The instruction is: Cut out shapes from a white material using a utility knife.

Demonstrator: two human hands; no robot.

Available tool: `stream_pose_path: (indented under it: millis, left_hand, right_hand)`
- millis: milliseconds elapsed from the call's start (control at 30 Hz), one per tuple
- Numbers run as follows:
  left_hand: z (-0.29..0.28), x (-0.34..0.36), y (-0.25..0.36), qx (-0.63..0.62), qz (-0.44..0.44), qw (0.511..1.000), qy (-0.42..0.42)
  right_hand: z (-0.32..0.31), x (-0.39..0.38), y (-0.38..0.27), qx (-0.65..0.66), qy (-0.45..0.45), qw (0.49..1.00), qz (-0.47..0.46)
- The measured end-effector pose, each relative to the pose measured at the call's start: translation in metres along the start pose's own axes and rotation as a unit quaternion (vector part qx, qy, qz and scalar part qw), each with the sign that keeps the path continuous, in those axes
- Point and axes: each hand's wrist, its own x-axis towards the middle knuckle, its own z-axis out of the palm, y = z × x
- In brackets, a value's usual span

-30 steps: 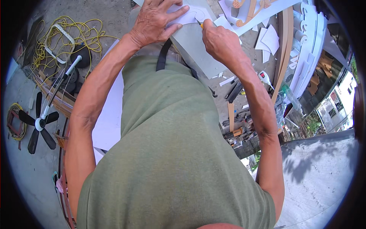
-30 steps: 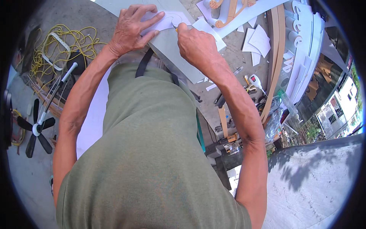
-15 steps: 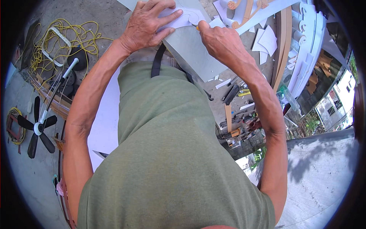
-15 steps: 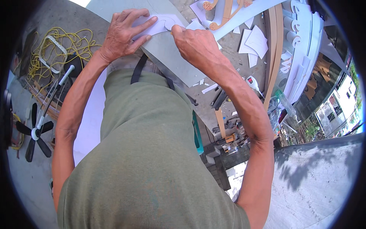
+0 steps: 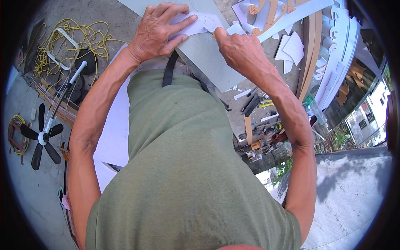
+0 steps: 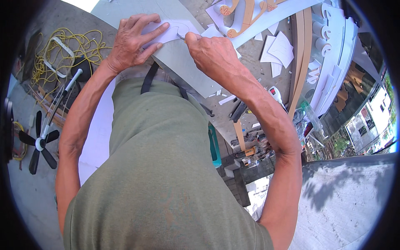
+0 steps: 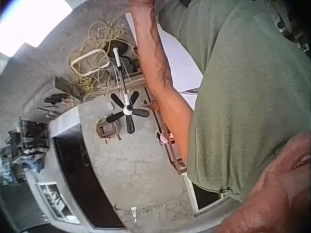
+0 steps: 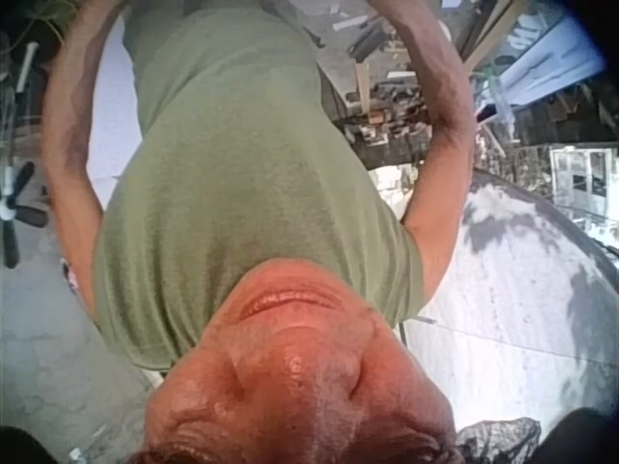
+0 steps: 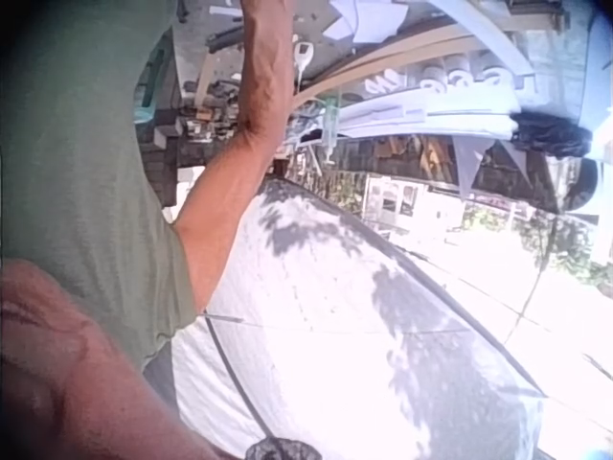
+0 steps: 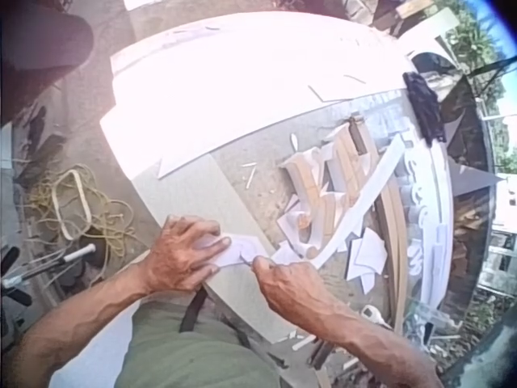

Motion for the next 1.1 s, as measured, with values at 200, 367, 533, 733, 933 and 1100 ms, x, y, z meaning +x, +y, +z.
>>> stream_pose_path:
  millis: [200, 367, 533, 733, 933, 1100]
  left_hand:
    - [0.0, 0.001, -0.001, -0.001, -0.002, 1.0, -0.01]
    - [0.003, -0.002, -0.004, 0.0, -0.004, 1.0, -0.01]
    - [0.002, -0.002, -0.004, 0.0, -0.002, 1.0, -0.01]
    - [0.001, -0.001, -0.003, -0.006, -0.008, 1.0, -0.018]
    - [0.002, -0.001, -0.004, -0.003, -0.003, 1.0, -0.012]
    - [-0.001, 0.0, -0.003, -0.008, 0.002, 1.0, -0.011]
  right_hand:
    - [0.005, -0.005, 0.0, 0.052, -0.003, 0.998, 0.026]
    - [-0.001, -0.004, -0.001, 0.015, -0.009, 1.0, 0.013]
    - [-0.001, -0.003, 0.0, -0.02, 0.001, 1.0, -0.008]
    - [-0.005, -0.005, 0.006, -0.042, -0.017, 0.999, -0.011]
    - [-0.006, -0.006, 0.002, -0.06, -0.008, 0.998, -0.014]
    - [-0.005, -0.007, -0.007, -0.072, 0.001, 0.997, 0.007]
